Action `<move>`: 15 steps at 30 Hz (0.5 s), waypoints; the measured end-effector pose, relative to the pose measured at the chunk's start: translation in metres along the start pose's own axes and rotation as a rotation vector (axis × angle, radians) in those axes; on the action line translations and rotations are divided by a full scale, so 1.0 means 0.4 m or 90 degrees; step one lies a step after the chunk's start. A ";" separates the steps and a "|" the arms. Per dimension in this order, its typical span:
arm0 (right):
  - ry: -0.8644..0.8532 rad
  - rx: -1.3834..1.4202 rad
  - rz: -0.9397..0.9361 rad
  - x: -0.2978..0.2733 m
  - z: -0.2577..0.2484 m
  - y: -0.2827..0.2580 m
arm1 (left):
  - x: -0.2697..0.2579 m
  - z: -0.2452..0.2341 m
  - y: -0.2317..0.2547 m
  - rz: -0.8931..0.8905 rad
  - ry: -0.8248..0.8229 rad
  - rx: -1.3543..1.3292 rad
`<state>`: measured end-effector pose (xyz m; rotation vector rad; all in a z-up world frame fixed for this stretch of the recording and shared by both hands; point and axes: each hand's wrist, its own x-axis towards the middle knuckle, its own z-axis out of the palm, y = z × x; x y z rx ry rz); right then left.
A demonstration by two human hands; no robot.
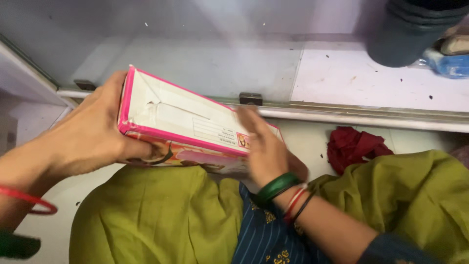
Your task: The person wipes several rectangular bangle boxes with a brown cloth, handling them one at a time. After wiping each box, the person places it on a shelf inside a glass display cabinet.
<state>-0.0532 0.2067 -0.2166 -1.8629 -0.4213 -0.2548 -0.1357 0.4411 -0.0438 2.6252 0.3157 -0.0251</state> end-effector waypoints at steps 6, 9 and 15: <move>-0.132 0.233 -0.296 0.002 0.123 -0.316 | -0.012 -0.005 -0.005 0.466 0.091 0.076; -0.171 0.182 -0.308 0.018 0.117 -0.303 | -0.022 -0.009 0.001 0.403 0.069 0.004; -0.112 -0.055 0.104 0.043 0.006 0.086 | -0.014 -0.006 -0.006 0.039 0.026 0.025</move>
